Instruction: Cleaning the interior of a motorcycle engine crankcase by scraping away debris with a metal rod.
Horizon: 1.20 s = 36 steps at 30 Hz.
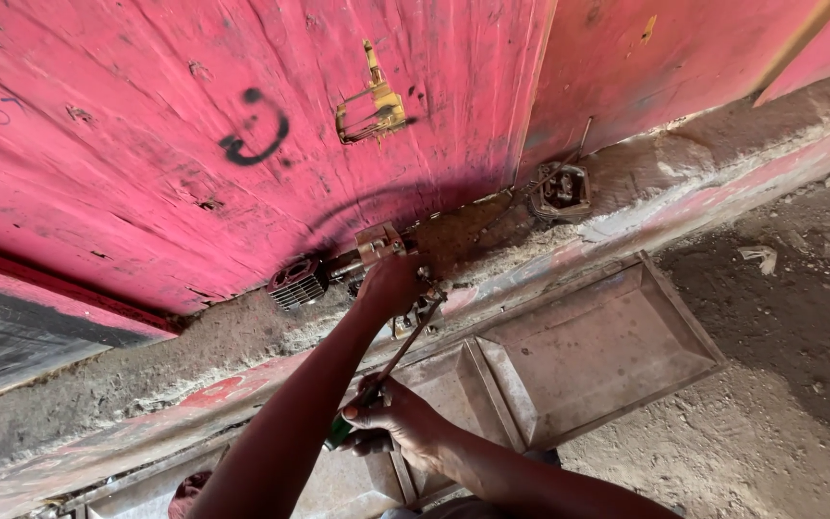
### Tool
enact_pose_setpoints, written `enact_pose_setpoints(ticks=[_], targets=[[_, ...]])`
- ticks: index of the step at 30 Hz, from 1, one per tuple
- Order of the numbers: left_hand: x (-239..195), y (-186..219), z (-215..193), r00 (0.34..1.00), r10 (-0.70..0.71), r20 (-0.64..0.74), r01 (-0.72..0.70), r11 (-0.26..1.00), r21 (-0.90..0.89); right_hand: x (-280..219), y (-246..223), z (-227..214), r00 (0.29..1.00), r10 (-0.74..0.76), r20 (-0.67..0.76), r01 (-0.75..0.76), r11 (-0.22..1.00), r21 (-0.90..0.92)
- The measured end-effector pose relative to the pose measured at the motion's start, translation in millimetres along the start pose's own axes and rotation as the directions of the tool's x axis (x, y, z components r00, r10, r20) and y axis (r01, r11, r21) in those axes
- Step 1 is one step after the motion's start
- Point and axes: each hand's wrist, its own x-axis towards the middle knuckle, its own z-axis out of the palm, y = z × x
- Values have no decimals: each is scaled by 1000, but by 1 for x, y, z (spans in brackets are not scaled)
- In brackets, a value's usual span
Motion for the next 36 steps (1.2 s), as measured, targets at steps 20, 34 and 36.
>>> enact_pose_setpoints(ticks=[20,34,36], targets=[[0,-20,-3,993,-21,-117,12,997,-78,47,55,-27,990,21,136,2,985,-171],[-27,9,-22,987,51,150,-60,996,60,85,45,-29,986,-164,-23,162,986,-48],[-35,10,-27,985,22,170,-32,998,58,81,43,-19,975,-201,-95,191,976,-105]])
